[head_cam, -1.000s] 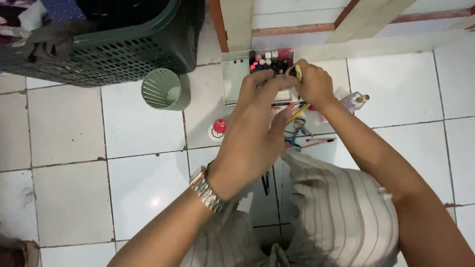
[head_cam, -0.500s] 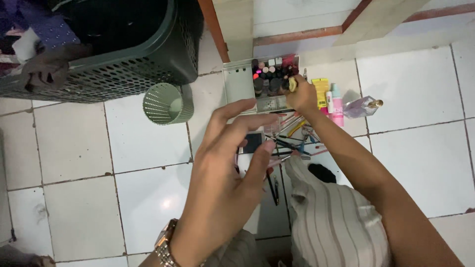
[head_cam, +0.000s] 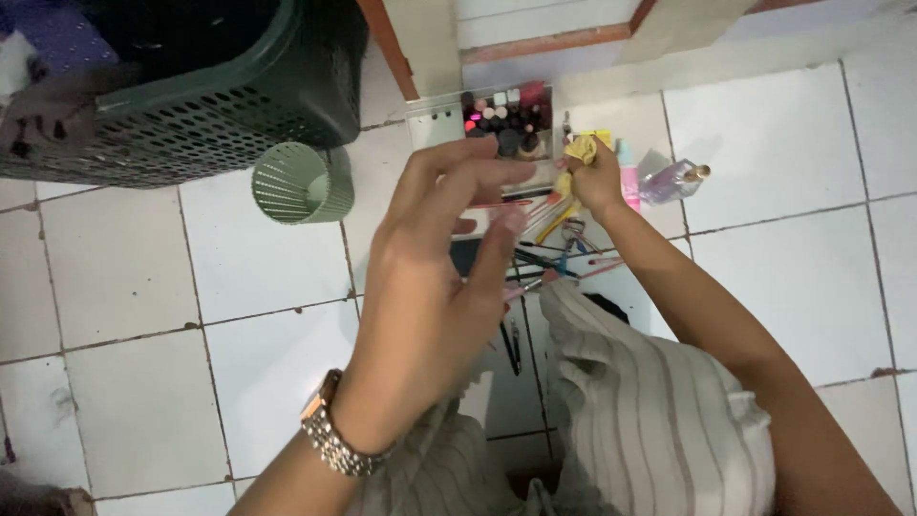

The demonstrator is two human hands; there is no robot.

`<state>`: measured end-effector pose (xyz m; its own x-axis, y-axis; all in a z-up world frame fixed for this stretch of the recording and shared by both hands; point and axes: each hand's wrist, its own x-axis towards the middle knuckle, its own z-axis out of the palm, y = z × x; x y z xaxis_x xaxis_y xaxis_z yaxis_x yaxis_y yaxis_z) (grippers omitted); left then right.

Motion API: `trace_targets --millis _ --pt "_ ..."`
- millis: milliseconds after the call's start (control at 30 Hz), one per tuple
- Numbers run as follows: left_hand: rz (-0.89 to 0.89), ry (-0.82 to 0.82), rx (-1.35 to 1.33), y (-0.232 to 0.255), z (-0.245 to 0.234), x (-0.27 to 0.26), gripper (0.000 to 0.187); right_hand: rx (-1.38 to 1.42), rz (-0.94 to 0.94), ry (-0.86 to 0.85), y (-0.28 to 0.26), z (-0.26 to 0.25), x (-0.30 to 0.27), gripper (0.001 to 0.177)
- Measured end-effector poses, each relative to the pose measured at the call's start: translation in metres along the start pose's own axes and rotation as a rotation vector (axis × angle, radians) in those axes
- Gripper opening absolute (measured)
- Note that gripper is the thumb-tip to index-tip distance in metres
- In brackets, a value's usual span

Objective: Wiping down makeup and cosmetic bottles with a yellow cloth.

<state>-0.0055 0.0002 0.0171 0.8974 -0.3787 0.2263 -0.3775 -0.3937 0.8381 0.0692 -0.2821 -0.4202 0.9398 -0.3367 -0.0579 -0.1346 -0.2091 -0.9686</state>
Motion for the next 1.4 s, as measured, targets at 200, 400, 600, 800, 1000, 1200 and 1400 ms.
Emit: trace_targets --millis 200,400,600,800,1000,1200,1400 --pt "-0.276 -0.135 -0.058 -0.004 0.017 0.011 0.012 -0.056 0.154 -0.106 -0.065 -0.037 -0.045 0.018" --pt "-0.071 -0.187 -0.020 -0.005 0.031 0.015 0.008 -0.327 0.344 -0.091 -0.053 -0.070 -0.096 0.037" --pt "-0.138 -0.202 0.055 0.015 0.046 0.021 0.019 -0.558 0.048 -0.045 -0.015 -0.099 -0.144 0.022" --pt "-0.201 -0.237 0.071 0.023 0.055 0.025 0.022 -0.863 0.153 -0.077 0.001 -0.104 -0.161 0.023" --pt "-0.155 -0.224 0.132 0.020 0.058 0.023 0.020 -0.953 0.298 -0.184 0.013 -0.107 -0.134 0.024" --pt "-0.092 -0.233 0.116 0.016 0.053 0.018 0.016 -1.059 0.074 -0.122 -0.005 -0.101 -0.102 0.039" --pt "-0.101 -0.261 0.054 0.020 0.050 0.017 0.012 -0.989 0.248 -0.180 -0.012 -0.093 -0.086 0.062"
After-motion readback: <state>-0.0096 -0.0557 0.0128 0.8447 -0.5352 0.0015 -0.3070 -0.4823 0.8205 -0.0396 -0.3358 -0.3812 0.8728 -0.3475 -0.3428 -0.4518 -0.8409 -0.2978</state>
